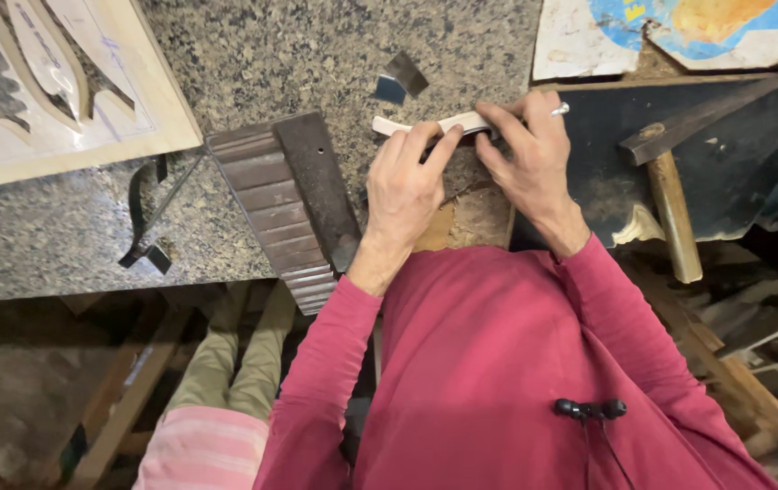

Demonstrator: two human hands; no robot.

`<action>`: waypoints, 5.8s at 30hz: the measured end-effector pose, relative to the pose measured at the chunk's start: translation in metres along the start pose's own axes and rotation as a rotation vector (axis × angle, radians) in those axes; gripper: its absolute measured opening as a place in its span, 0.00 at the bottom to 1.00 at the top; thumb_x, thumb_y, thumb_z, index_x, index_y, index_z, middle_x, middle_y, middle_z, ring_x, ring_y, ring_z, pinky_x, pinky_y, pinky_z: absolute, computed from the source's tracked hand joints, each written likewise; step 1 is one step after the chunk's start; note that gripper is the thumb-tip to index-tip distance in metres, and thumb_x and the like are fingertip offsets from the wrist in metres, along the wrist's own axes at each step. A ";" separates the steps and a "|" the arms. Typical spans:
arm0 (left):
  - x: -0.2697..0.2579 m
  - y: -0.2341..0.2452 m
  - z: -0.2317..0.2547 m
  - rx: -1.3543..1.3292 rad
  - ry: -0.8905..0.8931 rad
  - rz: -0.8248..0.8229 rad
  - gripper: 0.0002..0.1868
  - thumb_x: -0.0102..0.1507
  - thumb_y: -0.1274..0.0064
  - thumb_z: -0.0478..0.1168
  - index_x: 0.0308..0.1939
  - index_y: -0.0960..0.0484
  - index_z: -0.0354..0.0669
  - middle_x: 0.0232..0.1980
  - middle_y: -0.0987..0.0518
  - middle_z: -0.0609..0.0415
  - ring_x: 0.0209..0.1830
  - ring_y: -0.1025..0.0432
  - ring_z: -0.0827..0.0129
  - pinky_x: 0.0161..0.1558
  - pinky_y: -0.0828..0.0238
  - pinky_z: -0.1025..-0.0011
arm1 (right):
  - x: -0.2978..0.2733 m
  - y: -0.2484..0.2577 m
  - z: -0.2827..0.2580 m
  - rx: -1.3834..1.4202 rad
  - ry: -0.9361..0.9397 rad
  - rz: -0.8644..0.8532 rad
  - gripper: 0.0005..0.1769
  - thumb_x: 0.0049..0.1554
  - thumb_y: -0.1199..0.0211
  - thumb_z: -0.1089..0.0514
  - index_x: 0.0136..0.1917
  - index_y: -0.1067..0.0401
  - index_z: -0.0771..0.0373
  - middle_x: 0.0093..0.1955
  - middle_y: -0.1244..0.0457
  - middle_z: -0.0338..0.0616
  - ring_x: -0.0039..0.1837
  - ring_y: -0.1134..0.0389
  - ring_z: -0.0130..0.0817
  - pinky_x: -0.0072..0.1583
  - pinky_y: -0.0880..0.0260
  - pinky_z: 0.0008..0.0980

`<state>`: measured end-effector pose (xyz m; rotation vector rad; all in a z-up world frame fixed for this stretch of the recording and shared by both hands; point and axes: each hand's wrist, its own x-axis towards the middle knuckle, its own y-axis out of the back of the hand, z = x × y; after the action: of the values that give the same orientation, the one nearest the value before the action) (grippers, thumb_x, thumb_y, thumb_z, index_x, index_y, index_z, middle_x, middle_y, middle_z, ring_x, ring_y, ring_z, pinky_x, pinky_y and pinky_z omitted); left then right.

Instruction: The person uses a hammer and metal chisel to shape a small, curved piece of light-colored wood on a granite workbench. They repeatedly position the chisel against the wood and strike it with the hammer to remove material, occasionally inspecting the piece by hand. The person also uses a metal file to smooth the edges of the wood.

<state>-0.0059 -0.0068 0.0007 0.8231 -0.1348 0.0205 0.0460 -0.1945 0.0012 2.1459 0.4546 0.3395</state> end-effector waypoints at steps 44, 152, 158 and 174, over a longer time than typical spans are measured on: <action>0.089 0.032 0.132 -1.176 0.345 -0.086 0.13 0.69 0.43 0.31 0.58 0.17 0.31 0.49 0.19 0.57 0.49 0.25 0.77 0.54 0.28 0.79 | -0.154 0.105 0.095 0.277 -0.562 0.060 0.25 0.57 0.33 0.53 0.65 0.34 0.59 0.46 0.37 0.47 0.40 0.35 0.40 0.41 0.34 0.37; 0.264 0.115 0.357 0.312 0.177 0.023 0.06 0.64 0.39 0.36 0.43 0.16 0.38 0.21 0.23 0.59 0.17 0.31 0.80 0.20 0.40 0.78 | 0.107 0.290 0.090 0.846 0.155 0.294 0.36 0.66 0.37 0.55 0.81 0.46 0.65 0.49 0.32 0.57 0.49 0.29 0.30 0.52 0.29 0.30; 0.261 0.114 0.348 0.279 0.151 0.017 0.06 0.65 0.39 0.36 0.44 0.17 0.37 0.22 0.24 0.60 0.18 0.32 0.82 0.21 0.39 0.79 | 0.086 0.280 0.091 0.873 -0.213 0.127 0.43 0.59 0.35 0.57 0.84 0.46 0.57 0.40 0.33 0.52 0.38 0.31 0.35 0.45 0.31 0.32; 0.253 0.108 0.340 0.227 -0.159 0.152 0.08 0.70 0.39 0.36 0.49 0.19 0.35 0.37 0.16 0.51 0.32 0.22 0.75 0.35 0.26 0.75 | 0.029 0.247 0.109 0.999 -0.230 0.290 0.37 0.62 0.40 0.59 0.82 0.45 0.57 0.36 0.37 0.42 0.35 0.37 0.25 0.38 0.36 0.29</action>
<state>0.1995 -0.1904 0.3404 1.0399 -0.3495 0.1154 0.1639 -0.3930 0.1440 3.1931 0.1758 -0.0094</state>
